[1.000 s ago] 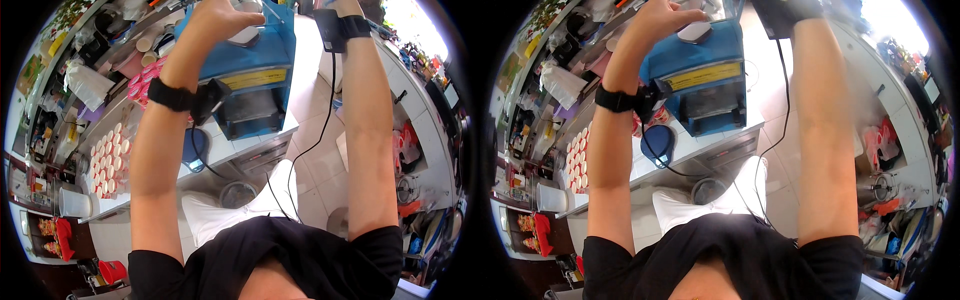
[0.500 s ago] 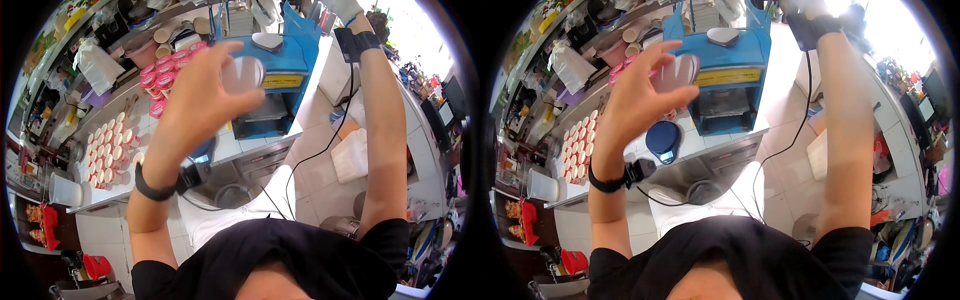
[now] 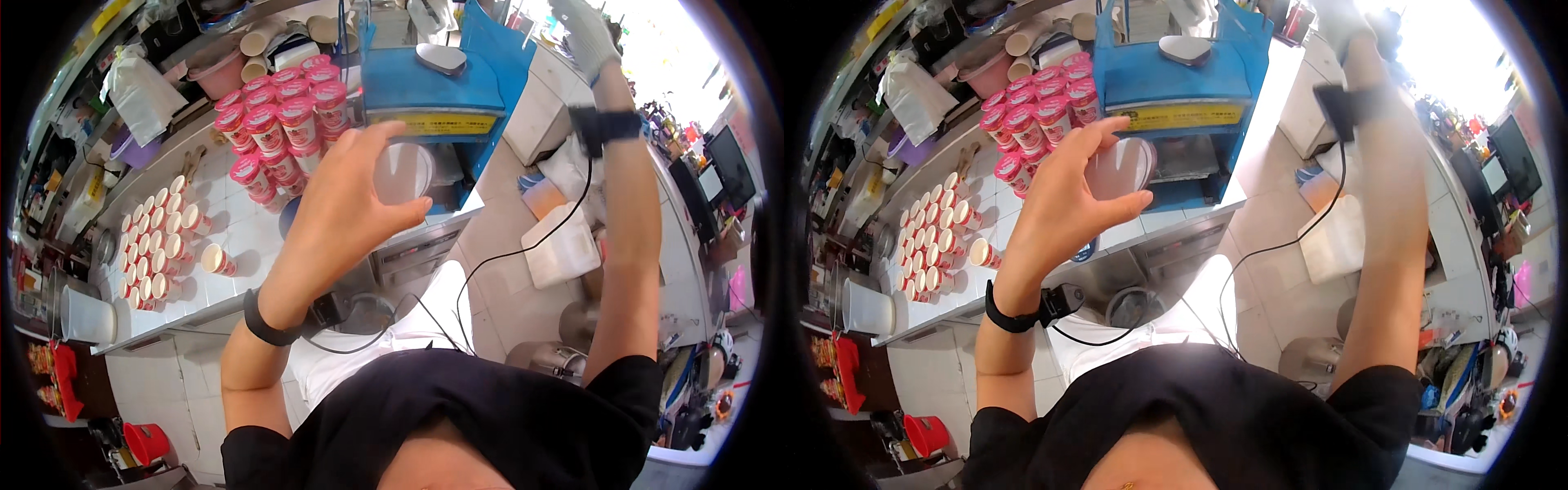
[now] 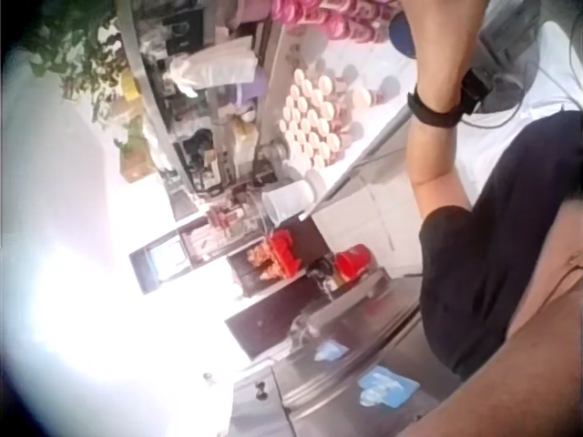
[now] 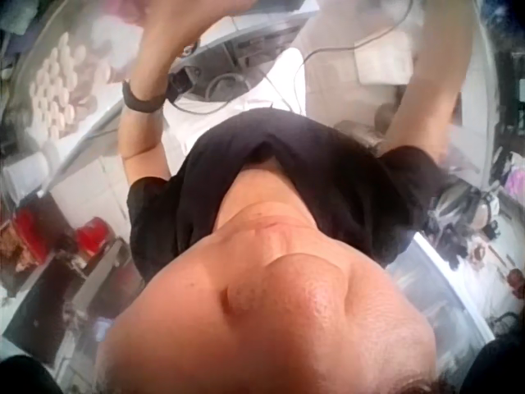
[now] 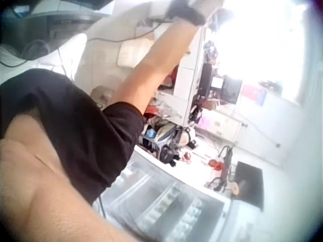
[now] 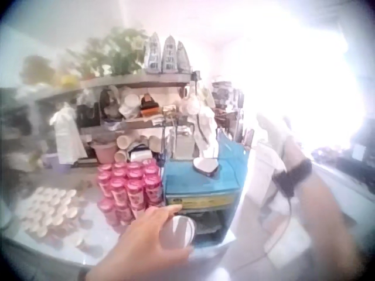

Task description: The person uses a cup-sealing machine to seal individual small white cups filled with a white substance. They place a cup on a scale, then move it to the machine's tray, place a round pink film on top, and operate the machine to seal the cup before setting it aside.

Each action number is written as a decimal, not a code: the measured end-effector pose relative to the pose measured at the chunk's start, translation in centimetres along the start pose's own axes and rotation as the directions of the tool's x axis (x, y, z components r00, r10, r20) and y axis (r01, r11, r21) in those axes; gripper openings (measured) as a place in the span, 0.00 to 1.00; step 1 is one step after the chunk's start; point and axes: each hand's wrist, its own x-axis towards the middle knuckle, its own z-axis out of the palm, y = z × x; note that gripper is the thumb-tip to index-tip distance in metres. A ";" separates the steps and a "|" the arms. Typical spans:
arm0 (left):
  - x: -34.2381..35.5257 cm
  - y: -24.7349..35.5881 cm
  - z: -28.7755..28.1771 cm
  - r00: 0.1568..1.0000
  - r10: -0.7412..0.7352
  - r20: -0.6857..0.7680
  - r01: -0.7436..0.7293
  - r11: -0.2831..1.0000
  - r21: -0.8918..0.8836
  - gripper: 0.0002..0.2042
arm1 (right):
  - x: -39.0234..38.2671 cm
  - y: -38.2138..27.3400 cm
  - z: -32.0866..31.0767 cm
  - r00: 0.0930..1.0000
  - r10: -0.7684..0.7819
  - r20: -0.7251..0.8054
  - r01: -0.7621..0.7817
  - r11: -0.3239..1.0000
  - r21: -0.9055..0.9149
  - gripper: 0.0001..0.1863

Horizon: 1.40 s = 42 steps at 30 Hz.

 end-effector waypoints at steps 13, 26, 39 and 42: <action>18.7 0.8 4.4 0.951 0.309 0.002 -0.309 0.951 0.033 0.20 | -26.7 -17.9 3.6 0.980 -0.107 -0.166 0.180 0.831 0.526 0.17; 21.9 -4.0 9.5 0.973 0.148 -0.179 -0.077 0.933 0.353 0.27 | -31.1 -16.7 8.1 0.917 0.175 0.358 -0.371 0.703 0.606 0.14; 20.7 -3.8 9.0 0.931 0.275 -0.239 -0.166 0.905 0.392 0.26 | -32.5 -14.1 18.1 0.541 0.330 0.774 -0.650 -0.421 0.633 0.23; 16.5 -1.4 7.3 0.962 0.254 -0.096 -0.212 0.923 0.321 0.26 | -34.1 -11.1 23.2 0.657 0.198 0.727 -0.532 -0.562 0.633 0.22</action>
